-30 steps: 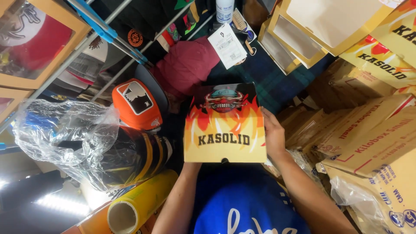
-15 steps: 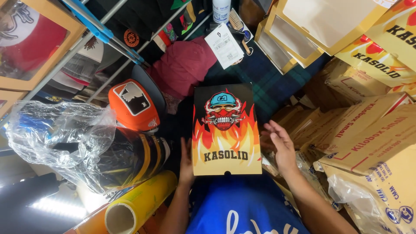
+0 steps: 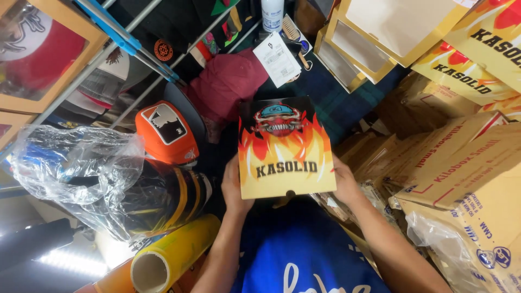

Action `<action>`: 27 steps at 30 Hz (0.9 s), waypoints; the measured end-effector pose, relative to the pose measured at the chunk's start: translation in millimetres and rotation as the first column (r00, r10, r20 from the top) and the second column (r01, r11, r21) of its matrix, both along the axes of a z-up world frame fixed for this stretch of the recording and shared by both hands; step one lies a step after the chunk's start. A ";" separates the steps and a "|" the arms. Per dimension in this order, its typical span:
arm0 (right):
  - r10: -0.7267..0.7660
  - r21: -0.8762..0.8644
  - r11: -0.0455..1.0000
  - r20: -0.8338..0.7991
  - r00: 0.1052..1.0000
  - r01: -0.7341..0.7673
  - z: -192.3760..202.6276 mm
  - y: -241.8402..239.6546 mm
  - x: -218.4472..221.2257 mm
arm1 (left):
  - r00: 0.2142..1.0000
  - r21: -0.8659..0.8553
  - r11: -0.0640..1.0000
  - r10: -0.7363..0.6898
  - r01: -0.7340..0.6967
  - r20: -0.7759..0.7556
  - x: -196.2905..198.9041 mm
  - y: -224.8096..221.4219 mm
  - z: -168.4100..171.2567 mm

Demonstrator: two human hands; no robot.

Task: Folding a small cardboard box and performing quality control by brushing lint off baseball caps.

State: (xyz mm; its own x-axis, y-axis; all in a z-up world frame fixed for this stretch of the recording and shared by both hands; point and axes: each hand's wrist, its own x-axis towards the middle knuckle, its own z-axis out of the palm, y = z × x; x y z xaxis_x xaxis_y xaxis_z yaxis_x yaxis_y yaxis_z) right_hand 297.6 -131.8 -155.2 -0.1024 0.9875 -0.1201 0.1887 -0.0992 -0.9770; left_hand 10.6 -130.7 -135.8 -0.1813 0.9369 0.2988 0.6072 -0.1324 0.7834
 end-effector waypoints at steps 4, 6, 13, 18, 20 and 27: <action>0.033 0.030 0.999 0.129 0.991 -0.038 30.8 3.7 3.9 | 0.982 0.026 0.997 0.072 -0.069 -0.176 -0.9 6.0 46.4; -0.014 0.054 0.999 0.283 0.959 -0.001 50.6 12.0 3.0 | 0.977 0.010 0.996 0.091 -0.091 -0.192 -3.8 11.4 37.4; -0.024 -0.022 0.999 0.602 0.798 0.047 139.8 43.8 -50.8 | 0.949 -0.101 0.971 0.187 -0.218 -0.254 -8.8 28.0 22.4; -0.099 0.314 0.949 0.306 0.947 -0.003 100.2 96.2 -52.1 | 0.968 -0.185 0.960 0.177 -0.209 -0.178 -19.8 39.4 24.7; -0.070 0.241 0.970 0.174 0.982 0.027 101.8 116.3 -56.1 | 0.980 -0.207 0.959 0.175 -0.191 -0.094 -21.2 43.7 26.9; -0.084 0.168 0.985 0.379 0.921 0.021 97.3 162.8 -74.1 | 0.892 -0.311 0.943 0.238 -0.118 0.384 -19.3 62.5 22.8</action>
State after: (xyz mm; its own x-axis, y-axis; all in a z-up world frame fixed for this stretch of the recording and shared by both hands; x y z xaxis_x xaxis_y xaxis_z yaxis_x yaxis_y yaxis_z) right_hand 223.5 31.0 -58.0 -0.0273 0.9995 0.0182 0.5508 0.0302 -0.8341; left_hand -8.7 -68.1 -113.0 -0.4022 0.9099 -0.1013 0.2157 0.2017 0.9554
